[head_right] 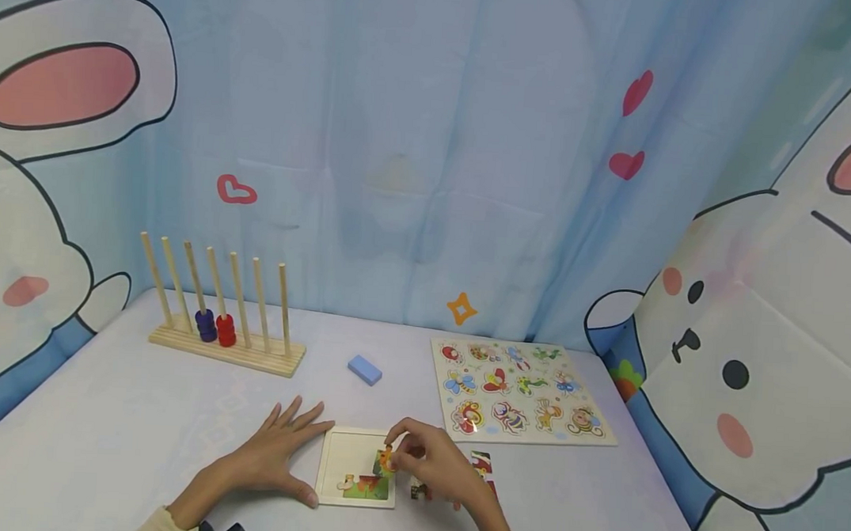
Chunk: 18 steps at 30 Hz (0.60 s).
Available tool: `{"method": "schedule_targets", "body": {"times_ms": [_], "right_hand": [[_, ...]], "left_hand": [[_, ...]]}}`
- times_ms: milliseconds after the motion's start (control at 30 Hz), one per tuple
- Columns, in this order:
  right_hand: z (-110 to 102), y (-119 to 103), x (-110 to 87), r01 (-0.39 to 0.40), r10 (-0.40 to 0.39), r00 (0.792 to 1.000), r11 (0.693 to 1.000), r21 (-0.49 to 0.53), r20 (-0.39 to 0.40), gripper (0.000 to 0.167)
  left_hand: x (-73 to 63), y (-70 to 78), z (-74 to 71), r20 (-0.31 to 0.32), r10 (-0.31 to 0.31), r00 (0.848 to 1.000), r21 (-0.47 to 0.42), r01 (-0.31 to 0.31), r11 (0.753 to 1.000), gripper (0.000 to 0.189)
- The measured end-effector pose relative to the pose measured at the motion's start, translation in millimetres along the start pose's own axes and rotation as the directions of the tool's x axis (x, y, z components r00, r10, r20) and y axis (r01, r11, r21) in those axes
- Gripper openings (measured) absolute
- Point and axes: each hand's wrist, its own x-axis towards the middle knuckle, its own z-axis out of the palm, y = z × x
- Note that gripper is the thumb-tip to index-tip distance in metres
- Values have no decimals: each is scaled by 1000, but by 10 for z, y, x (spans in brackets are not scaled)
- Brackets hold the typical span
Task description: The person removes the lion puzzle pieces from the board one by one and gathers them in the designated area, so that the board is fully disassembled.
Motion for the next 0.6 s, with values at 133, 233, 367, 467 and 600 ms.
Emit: {"method": "schedule_targets", "body": {"times_ms": [133, 233, 367, 467, 600], "right_hand": [[-131, 18, -50, -10, 10, 1000, 1000, 20, 30, 15], [-210, 39, -78, -12, 9, 998, 999, 36, 62, 14], [-281, 79, -114, -55, 40, 988, 993, 103, 147, 10], [-313, 110, -141, -115, 78, 971, 981, 155, 225, 10], [-336, 130, -171, -161, 108, 951, 973, 166, 288, 10]], "left_hand": [[-2, -2, 4, -3, 5, 1000, 0, -5, 1000, 108], [2, -5, 5, -1, 1, 1000, 2, -1, 1000, 108], [5, -10, 3, -2, 1, 1000, -2, -1, 1000, 108], [5, -13, 4, -1, 2, 1000, -5, -2, 1000, 108], [3, -13, 7, 2, -1, 1000, -6, 1, 1000, 108]]}}
